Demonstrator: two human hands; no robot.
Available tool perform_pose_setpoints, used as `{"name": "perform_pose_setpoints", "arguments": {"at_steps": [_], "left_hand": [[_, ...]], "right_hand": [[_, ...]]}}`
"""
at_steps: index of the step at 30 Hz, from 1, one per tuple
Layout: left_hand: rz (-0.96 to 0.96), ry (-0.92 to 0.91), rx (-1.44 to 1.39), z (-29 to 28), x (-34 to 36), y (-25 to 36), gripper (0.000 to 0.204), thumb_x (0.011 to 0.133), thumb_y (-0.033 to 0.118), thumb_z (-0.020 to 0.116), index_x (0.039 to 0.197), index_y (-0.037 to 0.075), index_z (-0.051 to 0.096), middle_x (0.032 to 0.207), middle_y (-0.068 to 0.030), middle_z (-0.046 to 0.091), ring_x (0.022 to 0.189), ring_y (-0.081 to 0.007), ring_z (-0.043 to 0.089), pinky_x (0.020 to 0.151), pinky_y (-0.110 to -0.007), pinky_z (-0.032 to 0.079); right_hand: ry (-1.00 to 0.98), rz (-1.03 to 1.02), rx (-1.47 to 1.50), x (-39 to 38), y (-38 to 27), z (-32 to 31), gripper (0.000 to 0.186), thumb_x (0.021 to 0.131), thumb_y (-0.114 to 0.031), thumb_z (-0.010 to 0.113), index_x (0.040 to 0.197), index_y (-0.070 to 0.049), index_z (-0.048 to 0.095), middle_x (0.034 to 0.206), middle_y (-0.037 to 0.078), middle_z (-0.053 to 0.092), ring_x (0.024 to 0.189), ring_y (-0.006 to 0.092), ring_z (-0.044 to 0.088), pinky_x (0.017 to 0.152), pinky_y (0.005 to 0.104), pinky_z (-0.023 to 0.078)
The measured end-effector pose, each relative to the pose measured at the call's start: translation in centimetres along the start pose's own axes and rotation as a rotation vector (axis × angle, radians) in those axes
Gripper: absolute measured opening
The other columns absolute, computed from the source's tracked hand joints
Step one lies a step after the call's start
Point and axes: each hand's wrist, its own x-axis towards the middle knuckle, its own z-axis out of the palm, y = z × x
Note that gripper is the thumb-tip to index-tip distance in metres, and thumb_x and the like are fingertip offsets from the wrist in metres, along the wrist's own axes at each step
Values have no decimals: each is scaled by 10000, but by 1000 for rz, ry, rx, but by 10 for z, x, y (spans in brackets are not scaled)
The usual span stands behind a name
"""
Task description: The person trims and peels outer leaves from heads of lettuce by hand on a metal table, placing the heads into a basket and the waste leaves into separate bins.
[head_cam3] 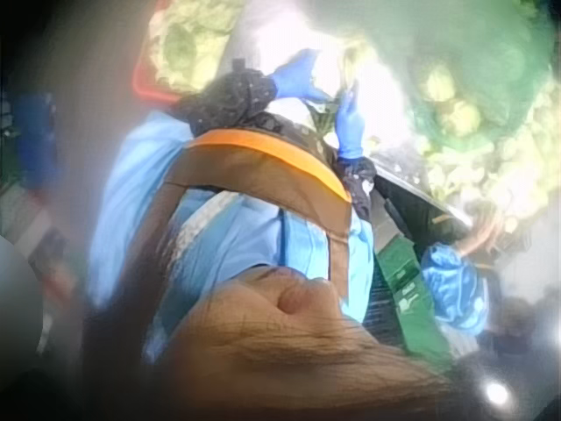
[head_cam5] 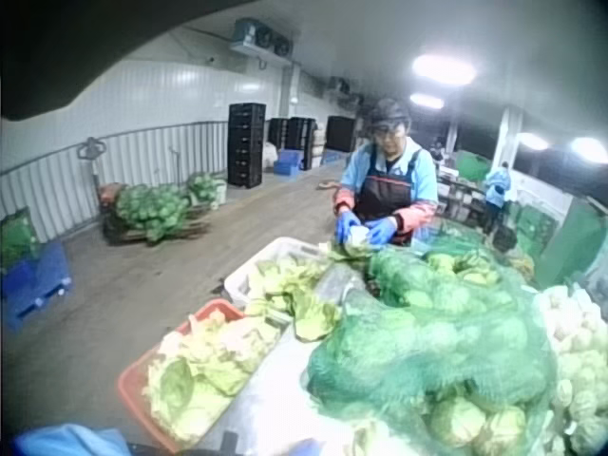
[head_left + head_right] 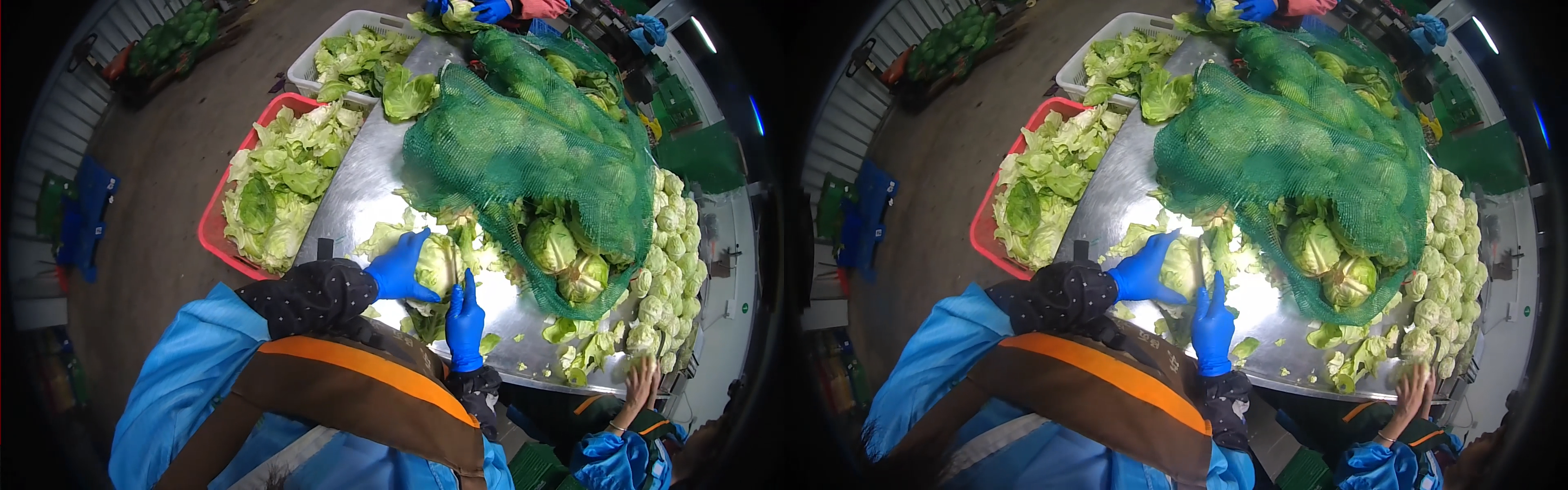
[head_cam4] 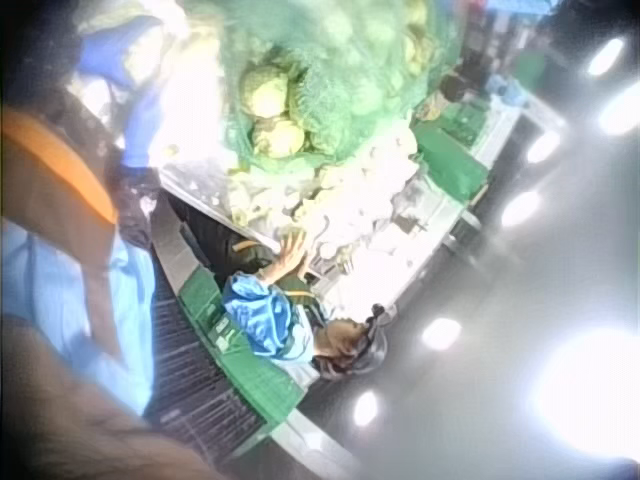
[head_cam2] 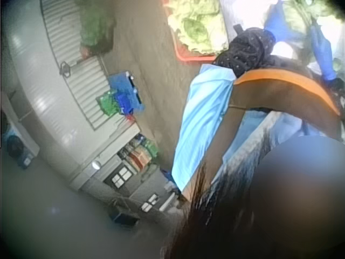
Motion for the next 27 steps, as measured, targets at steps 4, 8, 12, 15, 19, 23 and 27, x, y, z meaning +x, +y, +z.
{"name": "perform_pose_setpoints", "arguments": {"at_steps": [4, 8, 12, 15, 19, 23, 27], "left_hand": [[12, 54, 52, 9, -2, 7, 1207, 612, 513, 841, 1466, 13, 149, 1376, -314, 306, 1244, -452, 407, 1023, -477, 390], [17, 52, 63, 9, -7, 9, 1210, 622, 528, 831, 1473, 25, 133, 1396, -322, 278, 1292, -475, 345, 1058, -489, 348], [55, 50, 47, 10, -20, -1, 1189, 656, 519, 817, 1487, 65, 99, 1438, -312, 215, 1351, -473, 261, 1087, -495, 315], [121, 92, 31, 13, -35, -8, 1160, 660, 474, 831, 1485, 82, 117, 1456, -296, 195, 1372, -454, 233, 1099, -488, 302], [170, 140, -58, 17, -43, -20, 1160, 638, 405, 867, 1471, 61, 137, 1450, -258, 233, 1374, -399, 257, 1119, -448, 284], [-14, 189, -448, 10, -63, -51, 1063, 647, 283, 886, 1409, 19, 194, 1354, -204, 359, 1242, -305, 433, 1024, -397, 407], [-323, 111, -700, 18, -66, -63, 904, 701, 320, 853, 1331, -6, 291, 1180, -168, 526, 996, -214, 598, 878, -356, 516]], "right_hand": [[0, 170, 2, 15, 3, 8, 480, 998, -361, 443, 1326, -13, 489, 790, 235, 660, 680, 350, 650, 581, 415, 485], [62, 246, 121, 23, 31, 9, 474, 971, -386, 484, 1266, -20, 546, 845, 219, 671, 749, 308, 668, 672, 384, 508], [97, 3, -249, 30, -25, -17, 451, 810, -391, 693, 1154, -107, 626, 618, 117, 628, 600, 288, 655, 552, 391, 488], [90, 69, -407, 66, -14, -13, 350, 769, -397, 714, 846, -60, 661, 698, 176, 658, 700, 382, 653, 618, 447, 500], [247, 174, -313, 103, 58, 17, 345, 753, -338, 694, 916, -34, 682, 848, 224, 670, 811, 411, 642, 703, 467, 512], [299, 158, 404, 72, 49, 18, 430, 821, -112, 732, 1218, -34, 587, 695, 10, 602, 612, 85, 527, 549, 276, 433], [185, -10, 344, 10, 15, 3, 553, 789, -110, 767, 1294, -79, 544, 645, -33, 507, 566, 55, 450, 516, 227, 378]]}}
